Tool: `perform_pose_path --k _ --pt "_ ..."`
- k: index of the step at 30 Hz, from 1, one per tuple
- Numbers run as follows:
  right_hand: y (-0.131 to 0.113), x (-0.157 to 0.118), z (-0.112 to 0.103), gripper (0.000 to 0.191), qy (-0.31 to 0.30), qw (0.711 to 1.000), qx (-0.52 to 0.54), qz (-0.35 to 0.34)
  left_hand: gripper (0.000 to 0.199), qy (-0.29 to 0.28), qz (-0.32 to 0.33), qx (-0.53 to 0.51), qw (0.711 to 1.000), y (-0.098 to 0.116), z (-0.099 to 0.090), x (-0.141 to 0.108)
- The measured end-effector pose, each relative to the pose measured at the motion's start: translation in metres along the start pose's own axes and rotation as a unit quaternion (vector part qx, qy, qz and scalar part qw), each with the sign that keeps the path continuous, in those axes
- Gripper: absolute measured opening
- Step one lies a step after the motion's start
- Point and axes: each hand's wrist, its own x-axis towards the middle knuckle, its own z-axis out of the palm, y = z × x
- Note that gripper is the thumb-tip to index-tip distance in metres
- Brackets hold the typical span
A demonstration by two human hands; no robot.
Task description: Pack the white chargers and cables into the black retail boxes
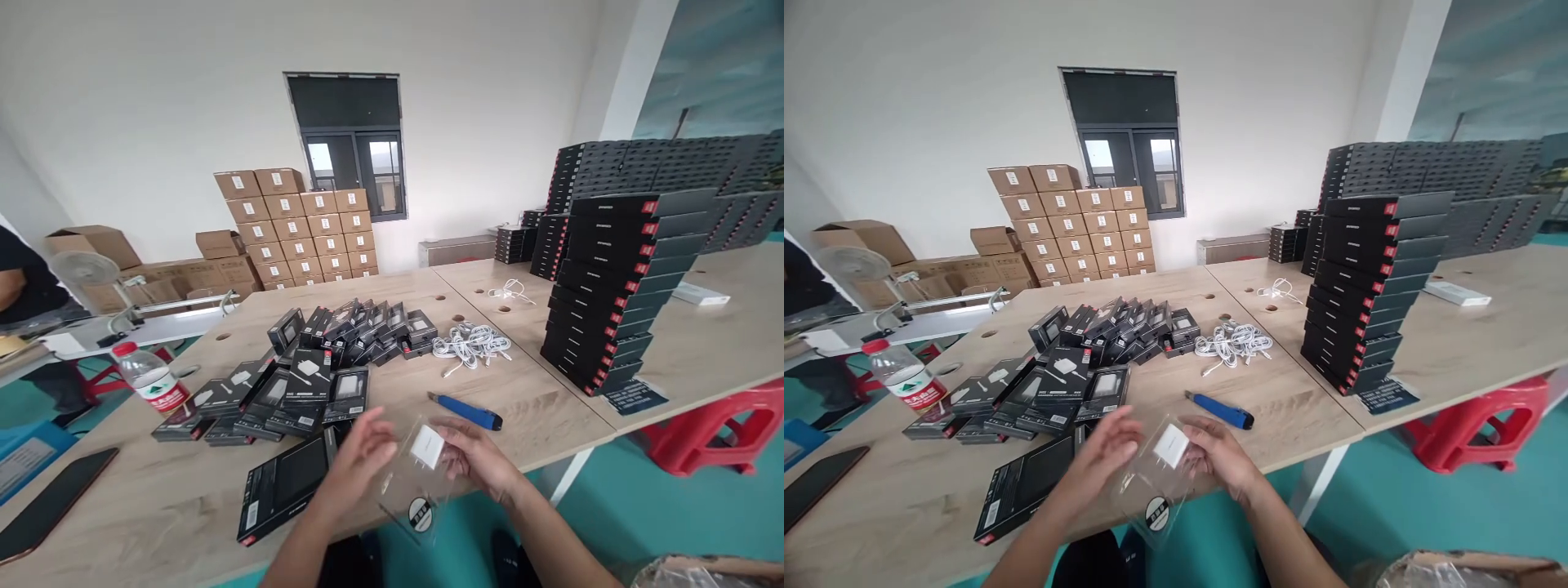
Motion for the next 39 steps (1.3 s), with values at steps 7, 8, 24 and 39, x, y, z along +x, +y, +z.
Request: perform_pose_path --k 7,8,24,39 --pt "0.011 0.003 -0.001 0.042 0.083 0.980 0.177 -0.030 0.057 0.011 0.018 0.542 0.840 0.030 -0.089 -0.013" --pt "0.012 0.004 -0.001 0.041 0.088 0.979 0.184 -0.031 0.061 -0.010 0.003 0.567 0.823 0.028 -0.093 -0.013" --pt "0.026 -0.005 0.047 0.082 0.099 0.974 0.091 -0.181 0.090 -0.030 0.044 0.614 0.788 0.043 -0.044 -0.026" --pt "0.004 -0.025 0.051 0.060 0.000 0.985 0.153 -0.082 0.093 -0.073 0.110 0.563 0.816 0.041 -0.030 -0.024"
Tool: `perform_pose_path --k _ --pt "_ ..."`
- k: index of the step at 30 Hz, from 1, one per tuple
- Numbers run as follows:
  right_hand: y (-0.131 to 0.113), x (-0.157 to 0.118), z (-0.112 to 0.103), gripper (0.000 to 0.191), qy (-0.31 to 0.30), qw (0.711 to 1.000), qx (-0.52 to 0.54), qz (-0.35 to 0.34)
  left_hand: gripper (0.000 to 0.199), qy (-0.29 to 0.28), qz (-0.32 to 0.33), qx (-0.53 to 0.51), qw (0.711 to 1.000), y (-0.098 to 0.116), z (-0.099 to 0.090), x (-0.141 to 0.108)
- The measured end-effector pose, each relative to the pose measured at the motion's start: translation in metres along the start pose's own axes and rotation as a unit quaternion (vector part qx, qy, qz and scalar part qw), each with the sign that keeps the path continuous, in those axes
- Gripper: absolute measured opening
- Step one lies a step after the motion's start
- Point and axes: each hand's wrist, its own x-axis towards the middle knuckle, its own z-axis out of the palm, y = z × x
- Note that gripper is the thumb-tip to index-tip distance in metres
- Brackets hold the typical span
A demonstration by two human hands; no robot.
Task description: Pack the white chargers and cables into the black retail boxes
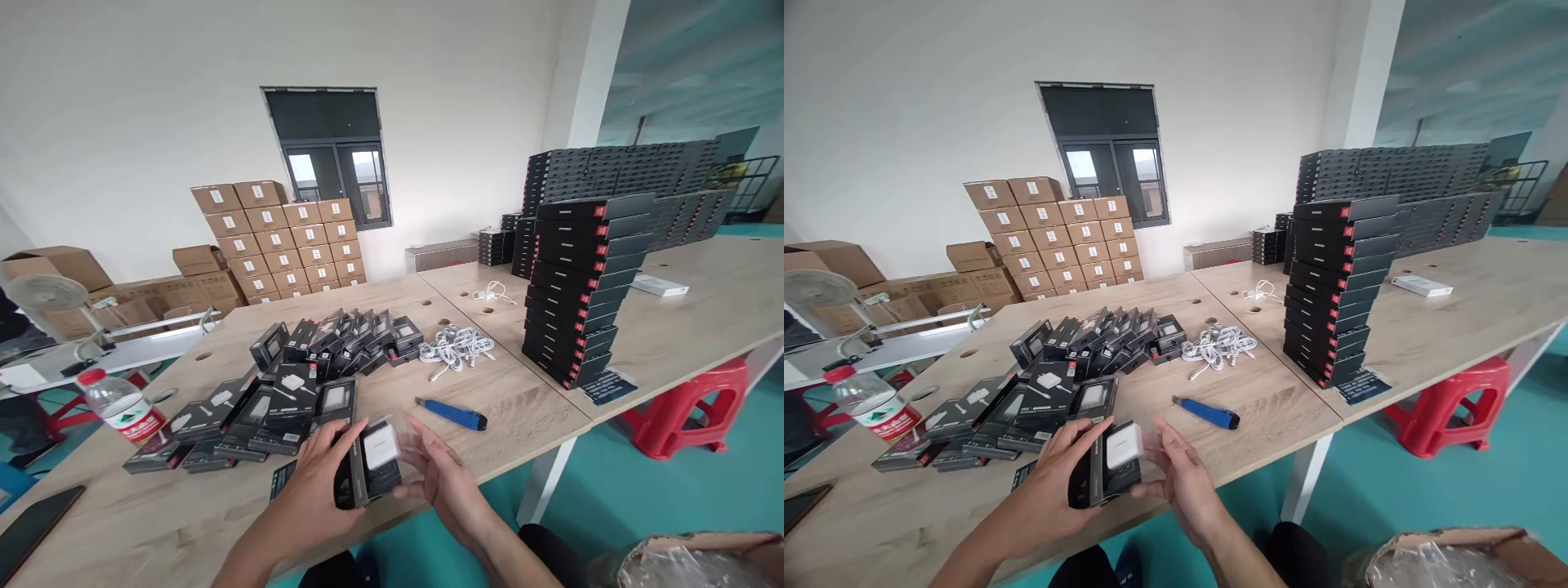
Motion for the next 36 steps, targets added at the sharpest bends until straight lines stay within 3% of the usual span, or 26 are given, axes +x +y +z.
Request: perform_pose_path --k 2,7,16,18,22,26,30,32,36 --pt "-0.004 0.005 -0.001 0.061 -0.015 1.000 0.021 0.015 0.092 0.000 0.000 -0.016 1.000 -0.001 0.000 0.002" --pt "-0.021 0.020 0.003 0.065 -0.155 0.984 -0.036 0.075 0.096 0.053 0.036 -0.041 0.997 0.001 0.001 0.015" --pt "-0.086 0.052 0.008 0.069 -0.234 0.963 -0.120 0.050 0.089 0.167 0.076 -0.072 0.980 0.021 -0.007 0.046" --pt "-0.090 0.057 0.009 0.065 -0.225 0.960 -0.160 0.037 0.089 0.176 0.074 -0.088 0.978 0.020 -0.003 0.052" --pt "-0.085 0.071 0.015 0.056 -0.111 0.959 -0.250 -0.070 0.097 0.252 0.032 -0.170 0.952 0.017 0.019 0.066" --pt "-0.081 0.086 0.024 0.037 -0.066 0.931 -0.318 -0.166 0.114 0.316 -0.027 -0.334 0.888 0.015 0.048 0.078" --pt "-0.078 0.094 0.024 0.025 -0.076 0.903 -0.359 -0.224 0.093 0.316 -0.046 -0.477 0.819 0.012 0.060 0.078" --pt "-0.073 0.097 0.020 0.031 -0.066 0.901 -0.355 -0.239 0.085 0.305 -0.048 -0.494 0.813 0.009 0.059 0.076" --pt "-0.057 0.092 0.009 0.040 -0.043 0.909 -0.320 -0.263 0.067 0.284 -0.015 -0.478 0.831 0.001 0.055 0.074"
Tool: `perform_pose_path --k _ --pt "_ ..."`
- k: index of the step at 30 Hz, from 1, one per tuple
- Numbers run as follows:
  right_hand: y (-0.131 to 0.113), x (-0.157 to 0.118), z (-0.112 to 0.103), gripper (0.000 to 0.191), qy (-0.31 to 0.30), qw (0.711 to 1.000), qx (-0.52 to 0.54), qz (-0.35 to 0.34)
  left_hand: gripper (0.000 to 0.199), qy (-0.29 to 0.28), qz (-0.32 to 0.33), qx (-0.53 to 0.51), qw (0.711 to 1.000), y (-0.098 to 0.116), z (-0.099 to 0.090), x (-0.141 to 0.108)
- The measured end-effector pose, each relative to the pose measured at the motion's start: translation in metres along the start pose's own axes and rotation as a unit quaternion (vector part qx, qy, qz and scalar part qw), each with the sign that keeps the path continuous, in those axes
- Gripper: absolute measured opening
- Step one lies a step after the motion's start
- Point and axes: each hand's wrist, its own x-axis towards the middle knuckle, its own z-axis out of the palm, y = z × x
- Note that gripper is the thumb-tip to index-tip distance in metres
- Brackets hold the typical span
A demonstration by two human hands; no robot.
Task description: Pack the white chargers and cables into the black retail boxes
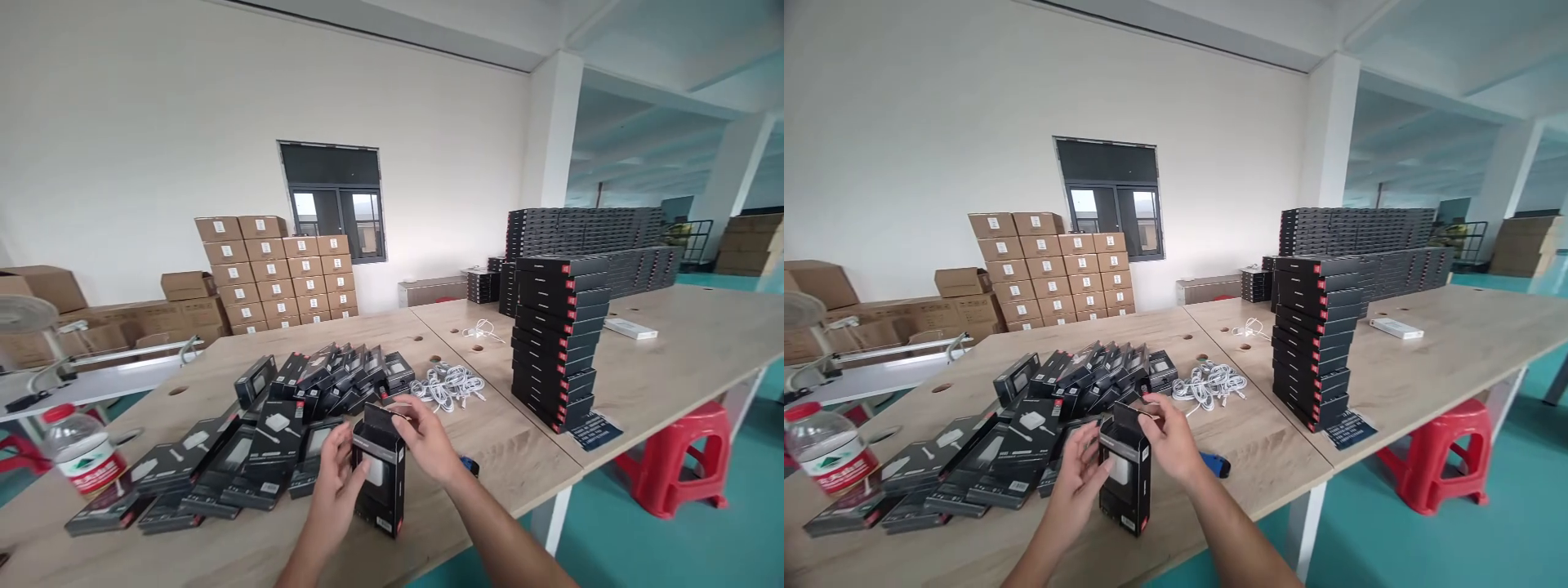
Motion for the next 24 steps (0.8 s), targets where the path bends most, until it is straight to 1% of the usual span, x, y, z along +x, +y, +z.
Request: perform_pose_path --k 3,5,6,8,10,12,14,17,20,23,24 --pt "0.007 -0.021 0.001 0.031 0.037 0.999 0.020 -0.020 0.049 -0.015 0.028 0.043 0.999 -0.003 -0.004 -0.002" --pt "0.009 -0.034 0.001 0.024 0.060 0.997 -0.003 -0.046 0.041 -0.037 0.043 0.077 0.995 -0.004 -0.005 -0.005" --pt "0.010 -0.040 0.000 0.021 0.068 0.996 -0.024 -0.060 0.039 -0.048 0.047 0.086 0.994 -0.005 -0.005 -0.007" --pt "0.010 -0.046 -0.001 0.014 0.077 0.992 -0.059 -0.079 0.042 -0.060 0.043 0.080 0.994 -0.005 -0.004 -0.011" --pt "0.009 -0.047 0.000 0.011 0.079 0.992 -0.048 -0.084 0.049 -0.061 0.031 0.055 0.996 -0.004 -0.002 -0.014" --pt "0.007 -0.043 0.002 0.013 0.076 0.993 -0.015 -0.086 0.052 -0.066 0.028 0.040 0.997 -0.003 -0.001 -0.015" --pt "0.006 -0.039 0.003 0.012 0.070 0.994 -0.013 -0.089 0.048 -0.072 0.043 0.048 0.995 -0.003 -0.002 -0.016" --pt "0.008 -0.037 0.003 0.006 0.070 0.990 -0.075 -0.098 0.035 -0.063 0.086 0.092 0.990 -0.002 -0.009 -0.018" --pt "0.008 -0.044 0.003 0.005 0.068 0.985 -0.113 -0.108 0.024 -0.051 0.109 0.130 0.984 0.000 -0.015 -0.022" --pt "0.004 -0.054 0.003 0.001 0.069 0.985 -0.114 -0.110 0.022 -0.063 0.122 0.152 0.979 0.002 -0.017 -0.026" --pt "0.001 -0.057 0.003 0.004 0.070 0.985 -0.113 -0.108 0.023 -0.062 0.127 0.150 0.979 0.002 -0.016 -0.027"
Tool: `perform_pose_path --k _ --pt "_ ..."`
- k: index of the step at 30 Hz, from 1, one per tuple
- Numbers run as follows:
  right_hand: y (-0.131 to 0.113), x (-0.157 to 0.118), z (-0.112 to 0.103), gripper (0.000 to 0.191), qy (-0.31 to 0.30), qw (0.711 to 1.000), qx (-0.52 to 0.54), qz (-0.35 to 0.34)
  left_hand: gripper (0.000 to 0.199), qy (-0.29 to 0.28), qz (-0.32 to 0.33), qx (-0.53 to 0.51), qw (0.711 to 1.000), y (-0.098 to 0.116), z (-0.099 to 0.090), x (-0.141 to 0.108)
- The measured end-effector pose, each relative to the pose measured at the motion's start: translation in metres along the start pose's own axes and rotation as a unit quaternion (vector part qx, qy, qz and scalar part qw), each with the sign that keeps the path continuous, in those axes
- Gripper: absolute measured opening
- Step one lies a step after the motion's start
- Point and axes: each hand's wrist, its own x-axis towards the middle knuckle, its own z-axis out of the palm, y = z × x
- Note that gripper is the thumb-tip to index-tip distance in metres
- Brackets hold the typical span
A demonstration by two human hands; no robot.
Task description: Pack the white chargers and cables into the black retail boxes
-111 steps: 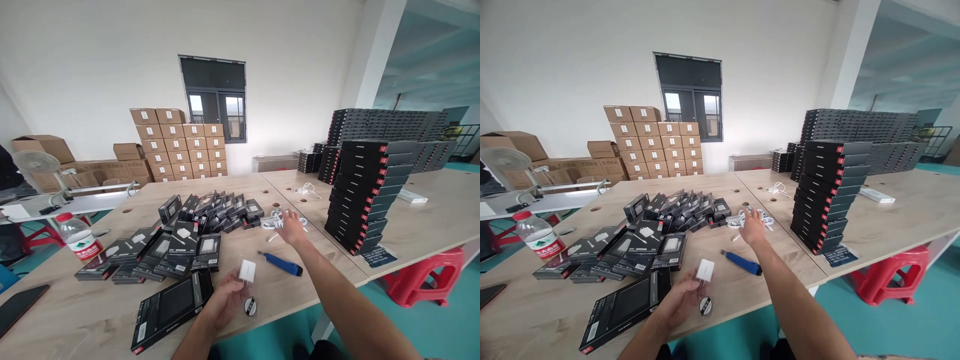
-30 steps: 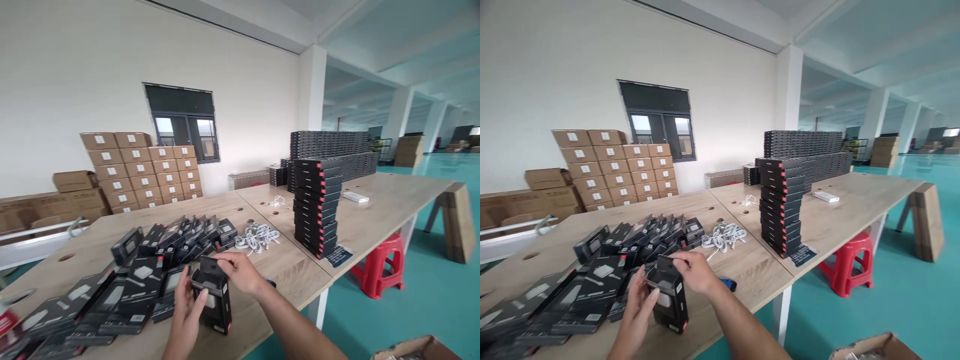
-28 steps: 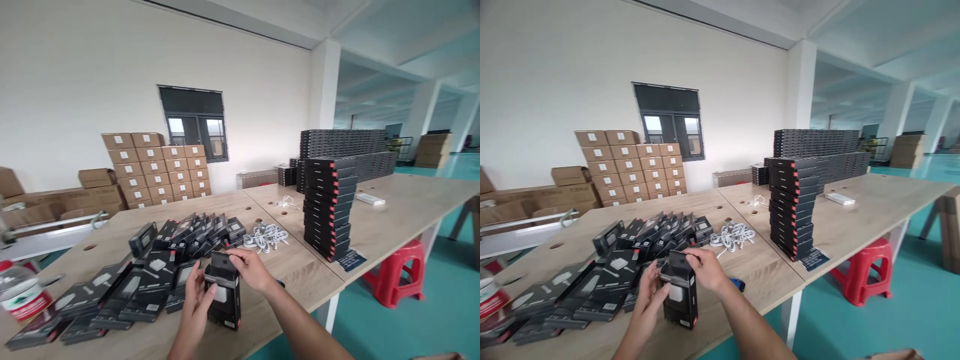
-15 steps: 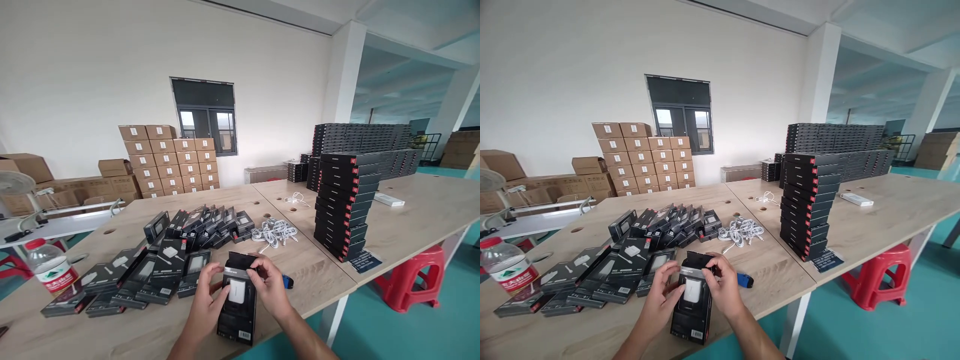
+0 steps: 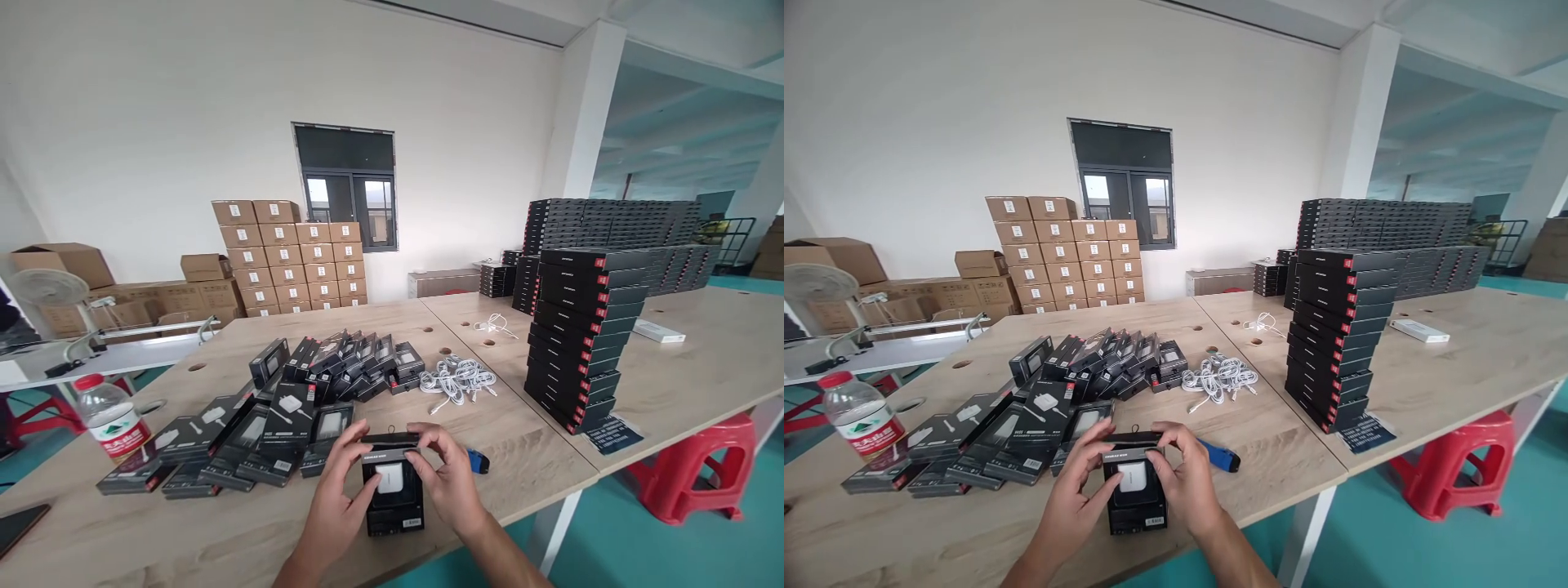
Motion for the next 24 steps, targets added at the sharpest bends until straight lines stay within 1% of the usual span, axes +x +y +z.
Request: perform_pose_path --k 2,4,5,6,8,10,14,18,21,24 --pt "-0.007 -0.002 -0.002 0.015 -0.006 1.000 0.011 0.004 0.029 0.023 0.006 -0.019 1.000 0.001 0.002 -0.002" --pt "-0.014 -0.001 -0.006 0.018 -0.026 0.999 0.021 -0.003 0.038 0.043 0.008 -0.028 0.999 0.002 0.002 -0.004" --pt "-0.017 0.000 -0.007 0.016 -0.042 0.999 0.020 -0.008 0.040 0.038 0.012 -0.017 0.999 0.004 0.000 -0.005" --pt "-0.020 0.001 -0.009 0.012 -0.060 0.998 0.014 -0.014 0.040 0.021 0.018 0.003 1.000 0.007 -0.002 -0.006" --pt "-0.026 0.005 -0.013 0.005 -0.097 0.995 -0.008 -0.021 0.033 -0.025 0.034 0.050 0.998 0.014 -0.010 -0.006" --pt "-0.029 0.009 -0.017 0.008 -0.130 0.991 -0.018 -0.011 0.024 -0.051 0.039 0.074 0.995 0.023 -0.017 -0.003" --pt "-0.034 0.018 -0.021 0.006 -0.158 0.987 -0.001 0.034 0.026 -0.060 0.008 0.070 0.996 0.037 -0.025 0.006" --pt "-0.036 0.025 -0.024 0.009 -0.183 0.981 0.015 0.064 0.027 -0.077 -0.008 0.069 0.995 0.040 -0.027 0.012" --pt "-0.037 0.025 -0.028 0.010 -0.201 0.978 0.014 0.061 0.027 -0.077 0.009 0.069 0.995 0.038 -0.029 0.012" --pt "-0.038 0.022 -0.033 0.014 -0.217 0.975 0.000 0.042 0.024 -0.084 0.025 0.053 0.995 0.031 -0.031 0.009"
